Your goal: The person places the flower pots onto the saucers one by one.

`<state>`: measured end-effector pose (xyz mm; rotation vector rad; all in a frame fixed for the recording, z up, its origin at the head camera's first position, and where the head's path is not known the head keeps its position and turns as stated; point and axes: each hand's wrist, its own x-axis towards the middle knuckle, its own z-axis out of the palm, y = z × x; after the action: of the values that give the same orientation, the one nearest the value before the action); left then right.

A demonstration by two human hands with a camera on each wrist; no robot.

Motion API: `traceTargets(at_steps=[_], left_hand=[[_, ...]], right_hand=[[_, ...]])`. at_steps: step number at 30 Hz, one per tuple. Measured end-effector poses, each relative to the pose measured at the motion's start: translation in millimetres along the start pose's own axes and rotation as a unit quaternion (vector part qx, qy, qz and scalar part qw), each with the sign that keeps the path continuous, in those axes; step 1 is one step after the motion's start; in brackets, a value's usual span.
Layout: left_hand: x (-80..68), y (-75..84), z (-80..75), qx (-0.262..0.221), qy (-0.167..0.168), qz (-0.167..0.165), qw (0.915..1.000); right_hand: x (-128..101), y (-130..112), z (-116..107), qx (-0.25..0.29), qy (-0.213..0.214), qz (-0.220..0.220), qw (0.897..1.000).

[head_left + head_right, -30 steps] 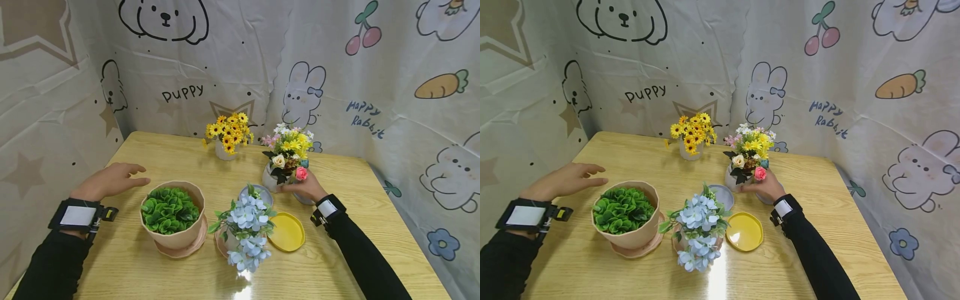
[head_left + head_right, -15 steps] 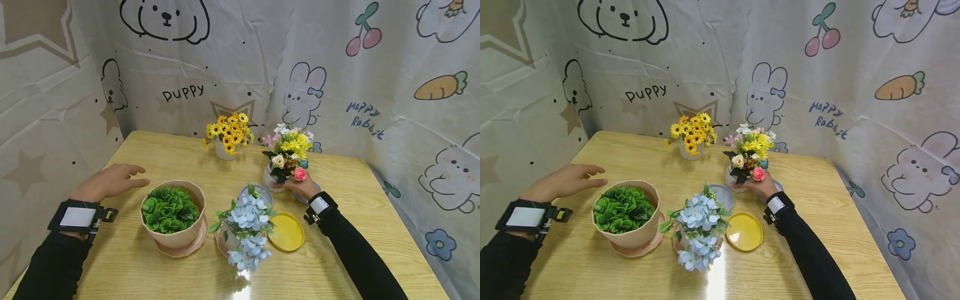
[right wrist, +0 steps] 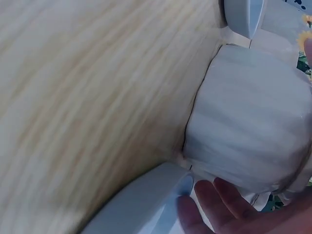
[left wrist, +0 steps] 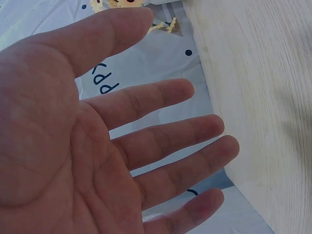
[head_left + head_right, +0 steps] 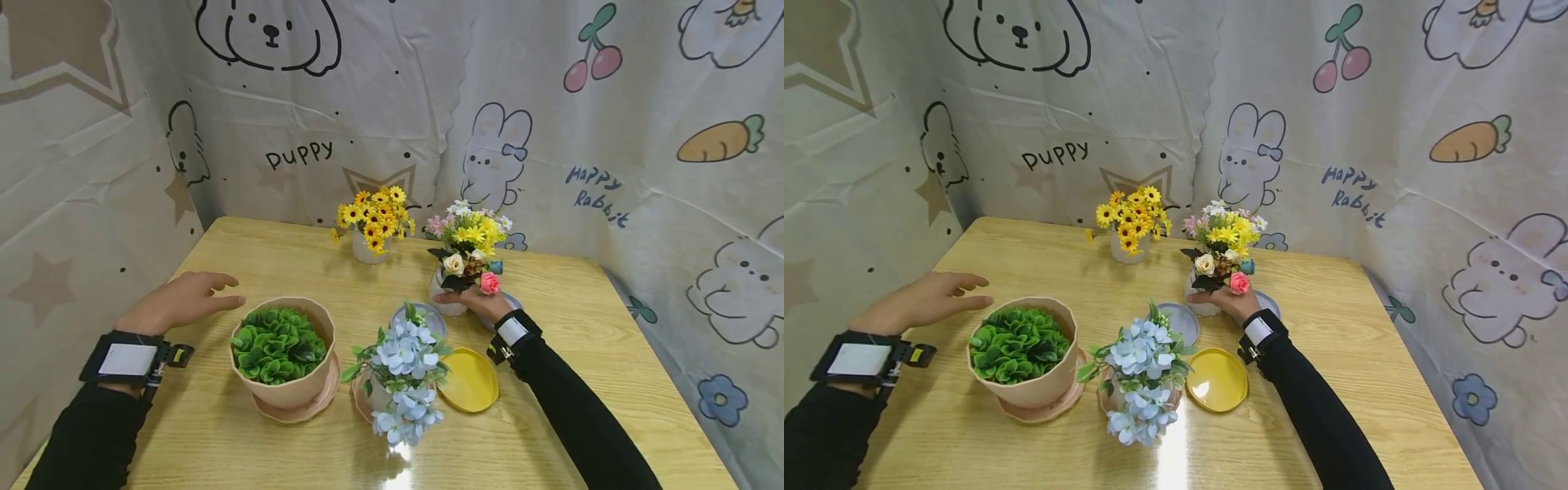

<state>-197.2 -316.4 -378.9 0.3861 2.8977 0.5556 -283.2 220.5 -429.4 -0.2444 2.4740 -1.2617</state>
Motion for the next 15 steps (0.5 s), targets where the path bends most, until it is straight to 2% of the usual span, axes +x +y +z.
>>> traceTargets(at_steps=[5, 9, 15], left_hand=[[0.9, -0.7, 2.5, 0.002, 0.0, -0.007, 1.0], [0.7, -1.7, 4.3, 0.0, -0.004, -0.01, 0.9999], [1.6, -1.3, 5.8, -0.003, -0.007, -0.008, 0.9999]], right_hand=[[5.1, -3.4, -1.5, 0.005, 0.007, -0.029, 1.0], [6.6, -4.2, -1.9, 0.005, 0.006, -0.022, 1.0], [2.5, -2.3, -0.9, 0.008, 0.031, -0.01, 0.999]])
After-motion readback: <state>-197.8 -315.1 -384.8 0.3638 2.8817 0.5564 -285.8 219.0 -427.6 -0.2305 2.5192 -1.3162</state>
